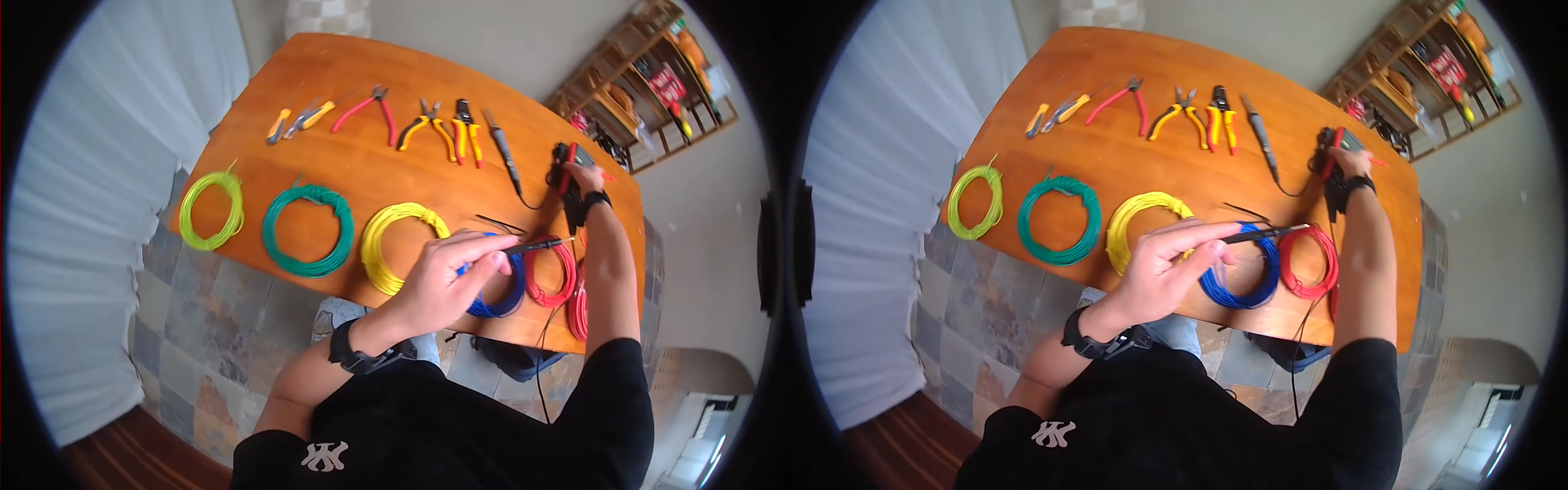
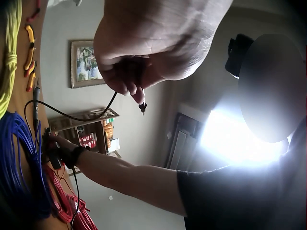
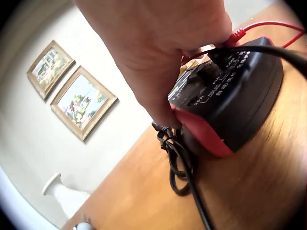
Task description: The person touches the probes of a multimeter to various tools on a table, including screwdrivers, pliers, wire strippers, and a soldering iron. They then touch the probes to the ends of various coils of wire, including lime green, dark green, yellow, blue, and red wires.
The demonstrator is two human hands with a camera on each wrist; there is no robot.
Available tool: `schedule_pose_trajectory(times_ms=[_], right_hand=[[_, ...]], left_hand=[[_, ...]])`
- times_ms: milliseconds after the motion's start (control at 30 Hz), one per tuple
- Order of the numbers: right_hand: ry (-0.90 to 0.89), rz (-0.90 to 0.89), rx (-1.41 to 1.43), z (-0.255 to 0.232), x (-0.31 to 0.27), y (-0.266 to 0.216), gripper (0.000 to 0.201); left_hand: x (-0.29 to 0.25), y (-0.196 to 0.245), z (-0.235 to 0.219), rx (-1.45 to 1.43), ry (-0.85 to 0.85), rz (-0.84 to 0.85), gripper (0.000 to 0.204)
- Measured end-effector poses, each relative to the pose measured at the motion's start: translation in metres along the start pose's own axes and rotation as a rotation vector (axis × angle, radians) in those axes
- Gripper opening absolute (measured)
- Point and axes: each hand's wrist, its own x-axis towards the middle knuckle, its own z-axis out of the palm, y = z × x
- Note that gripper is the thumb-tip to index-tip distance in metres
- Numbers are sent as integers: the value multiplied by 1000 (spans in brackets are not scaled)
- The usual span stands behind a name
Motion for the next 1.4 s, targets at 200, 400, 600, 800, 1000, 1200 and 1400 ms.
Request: schedule_pose_trajectory(times_ms=[200, 400, 600, 800, 1000, 1200, 1400], right_hand=[[-166, -203, 484, -73, -11, -19, 40], [49, -466, 220, -211, -17, -179, 49], [-391, -816, 569, -191, -180, -389, 39], [-852, -1034, 663, -1, -270, -504, 41], [-500, -714, 185, 185, -383, -550, 101], [-511, -571, -18, 187, -449, -532, 116], [-527, -685, 24, 194, -446, -513, 118]], left_hand=[[3, 0, -19, -128, 29, 18, 25], [4, 36, -51, -274, 33, 6, 27], [-47, 91, -128, -324, 385, 348, 30], [-144, 152, -217, 103, 963, 461, 30], [-221, 185, -231, 385, 1192, 478, 29], [-218, 174, -232, 436, 1257, 326, 28], [-192, 149, -243, 448, 1191, 192, 28]])
